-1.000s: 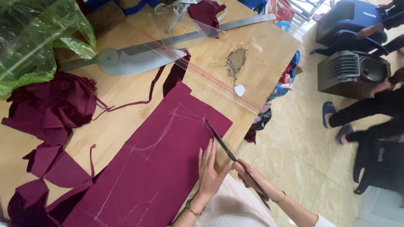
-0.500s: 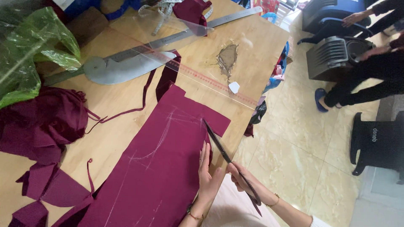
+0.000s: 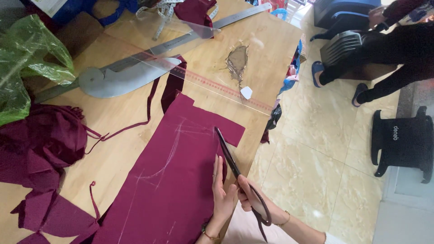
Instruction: Cutting out fabric pieces with scissors and measuring them with a tape according to a pattern
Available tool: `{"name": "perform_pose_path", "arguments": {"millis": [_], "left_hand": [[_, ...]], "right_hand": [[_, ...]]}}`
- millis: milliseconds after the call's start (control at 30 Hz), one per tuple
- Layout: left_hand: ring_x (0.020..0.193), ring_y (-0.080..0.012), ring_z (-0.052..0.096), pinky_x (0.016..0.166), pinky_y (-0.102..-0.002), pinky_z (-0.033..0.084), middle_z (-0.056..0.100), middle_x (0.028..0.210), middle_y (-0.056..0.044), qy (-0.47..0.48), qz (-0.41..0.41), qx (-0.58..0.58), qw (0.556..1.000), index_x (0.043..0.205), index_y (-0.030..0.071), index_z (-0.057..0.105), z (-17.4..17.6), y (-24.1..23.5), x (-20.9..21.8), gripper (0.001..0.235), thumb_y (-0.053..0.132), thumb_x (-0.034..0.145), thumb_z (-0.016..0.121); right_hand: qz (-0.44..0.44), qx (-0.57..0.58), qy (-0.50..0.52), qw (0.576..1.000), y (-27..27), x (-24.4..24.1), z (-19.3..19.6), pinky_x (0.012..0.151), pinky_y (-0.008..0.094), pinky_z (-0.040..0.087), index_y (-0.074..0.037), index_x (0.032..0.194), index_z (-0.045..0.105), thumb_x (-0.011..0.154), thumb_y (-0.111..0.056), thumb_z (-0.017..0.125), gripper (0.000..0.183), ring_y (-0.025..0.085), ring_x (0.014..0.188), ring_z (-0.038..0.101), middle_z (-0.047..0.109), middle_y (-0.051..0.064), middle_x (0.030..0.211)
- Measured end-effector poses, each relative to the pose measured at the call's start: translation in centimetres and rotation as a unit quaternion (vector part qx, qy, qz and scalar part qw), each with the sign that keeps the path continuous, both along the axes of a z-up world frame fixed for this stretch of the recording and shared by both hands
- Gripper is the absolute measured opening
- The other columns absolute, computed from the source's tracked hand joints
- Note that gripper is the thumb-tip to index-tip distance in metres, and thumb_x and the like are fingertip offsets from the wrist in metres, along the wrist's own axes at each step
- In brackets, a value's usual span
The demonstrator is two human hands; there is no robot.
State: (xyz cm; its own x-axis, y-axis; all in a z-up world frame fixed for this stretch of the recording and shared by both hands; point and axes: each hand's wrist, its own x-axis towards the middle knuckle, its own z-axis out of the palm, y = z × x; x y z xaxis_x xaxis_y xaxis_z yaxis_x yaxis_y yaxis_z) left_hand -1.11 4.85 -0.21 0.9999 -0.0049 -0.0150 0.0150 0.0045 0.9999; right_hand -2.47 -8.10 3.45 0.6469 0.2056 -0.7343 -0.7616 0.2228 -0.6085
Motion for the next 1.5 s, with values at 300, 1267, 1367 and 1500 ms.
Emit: {"name": "perform_pose_path", "arguments": {"millis": [300, 1267, 1367, 1500], "left_hand": [[0.157, -0.0327, 0.027, 0.125, -0.046, 0.022, 0.027, 0.168, -0.022, -0.028, 0.009, 0.011, 1.000, 0.158, 0.004, 0.033, -0.8, 0.1, 0.0, 0.101, 0.079, 0.091, 0.043], [0.134, -0.0274, 0.054, 0.115, -0.048, 0.035, 0.069, 0.131, -0.004, -0.099, 0.101, 0.282, 0.949, 0.119, 0.013, 0.073, 1.2, -1.7, 3.3, 0.027, 0.028, 0.099, 0.061], [0.141, -0.0324, 0.045, 0.120, -0.058, 0.026, 0.061, 0.139, -0.009, -0.114, 0.158, 0.400, 0.895, 0.124, 0.011, 0.069, 0.8, -1.7, 4.9, 0.031, 0.028, 0.099, 0.063], [0.155, -0.0383, 0.021, 0.120, -0.069, 0.016, 0.032, 0.165, -0.017, 0.001, 0.196, 0.583, 0.789, 0.154, 0.011, 0.042, -0.5, -2.1, 5.8, 0.078, 0.055, 0.093, 0.063]], "right_hand": [[0.029, -0.015, -0.097, 0.995, 1.5, 0.2, -1.3, 0.051, 0.027, 0.015, -0.021, 0.086, 0.034, 0.110, -0.052, 0.035, 0.039, 0.005, 0.058, 0.016, 0.018, -0.008, 0.069], [0.388, -0.125, -0.081, 0.909, -12.9, 14.4, 4.7, 0.058, 0.023, 0.030, -0.006, 0.130, 0.067, 0.104, -0.045, 0.036, 0.057, 0.013, 0.062, 0.030, 0.036, 0.003, 0.076], [0.430, -0.157, -0.096, 0.884, -12.0, 16.7, 6.1, 0.061, 0.023, 0.033, -0.005, 0.122, 0.069, 0.103, -0.044, 0.040, 0.052, 0.011, 0.065, 0.033, 0.040, 0.002, 0.077], [0.509, -0.154, -0.181, 0.827, -13.1, 19.1, 4.0, 0.078, 0.025, 0.045, -0.012, 0.089, 0.053, 0.104, -0.052, 0.035, 0.047, 0.015, 0.088, 0.065, 0.038, -0.001, 0.066]]}}
